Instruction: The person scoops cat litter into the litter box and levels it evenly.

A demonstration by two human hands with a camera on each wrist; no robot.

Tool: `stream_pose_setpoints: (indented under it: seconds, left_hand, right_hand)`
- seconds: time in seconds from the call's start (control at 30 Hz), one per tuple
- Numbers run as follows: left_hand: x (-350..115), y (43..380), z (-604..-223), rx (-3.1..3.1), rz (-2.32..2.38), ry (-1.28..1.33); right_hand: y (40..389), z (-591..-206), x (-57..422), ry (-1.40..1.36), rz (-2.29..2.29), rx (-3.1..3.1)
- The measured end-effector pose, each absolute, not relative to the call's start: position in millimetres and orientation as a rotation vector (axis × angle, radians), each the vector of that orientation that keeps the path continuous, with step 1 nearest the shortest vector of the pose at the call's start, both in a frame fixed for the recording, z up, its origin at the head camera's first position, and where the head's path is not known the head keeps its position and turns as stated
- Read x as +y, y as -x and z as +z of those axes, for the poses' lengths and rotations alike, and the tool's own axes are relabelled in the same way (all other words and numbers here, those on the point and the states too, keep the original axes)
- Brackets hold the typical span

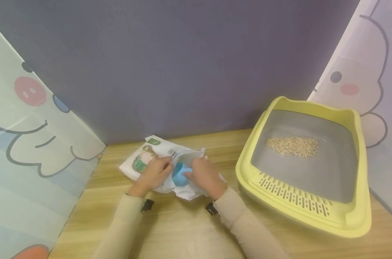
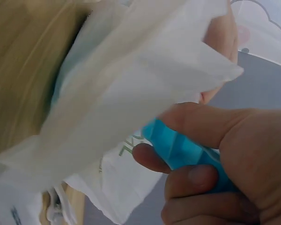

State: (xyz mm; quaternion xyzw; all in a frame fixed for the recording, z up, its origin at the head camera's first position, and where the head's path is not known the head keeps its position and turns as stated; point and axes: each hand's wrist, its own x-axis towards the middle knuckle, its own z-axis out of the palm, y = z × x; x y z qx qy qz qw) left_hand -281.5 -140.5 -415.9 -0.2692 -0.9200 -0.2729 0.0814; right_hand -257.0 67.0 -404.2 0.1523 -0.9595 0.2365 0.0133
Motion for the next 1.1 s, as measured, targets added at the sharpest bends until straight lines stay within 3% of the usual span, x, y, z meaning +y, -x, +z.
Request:
stream_pose_setpoints:
  seconds: [1.1]
  left_hand:
    - [-141.7, 284.7, -420.0, -2.734, -0.851, 0.779]
  right_hand:
    - [270.4, -430.6, 59.0, -0.513, 1.021, -2.899]
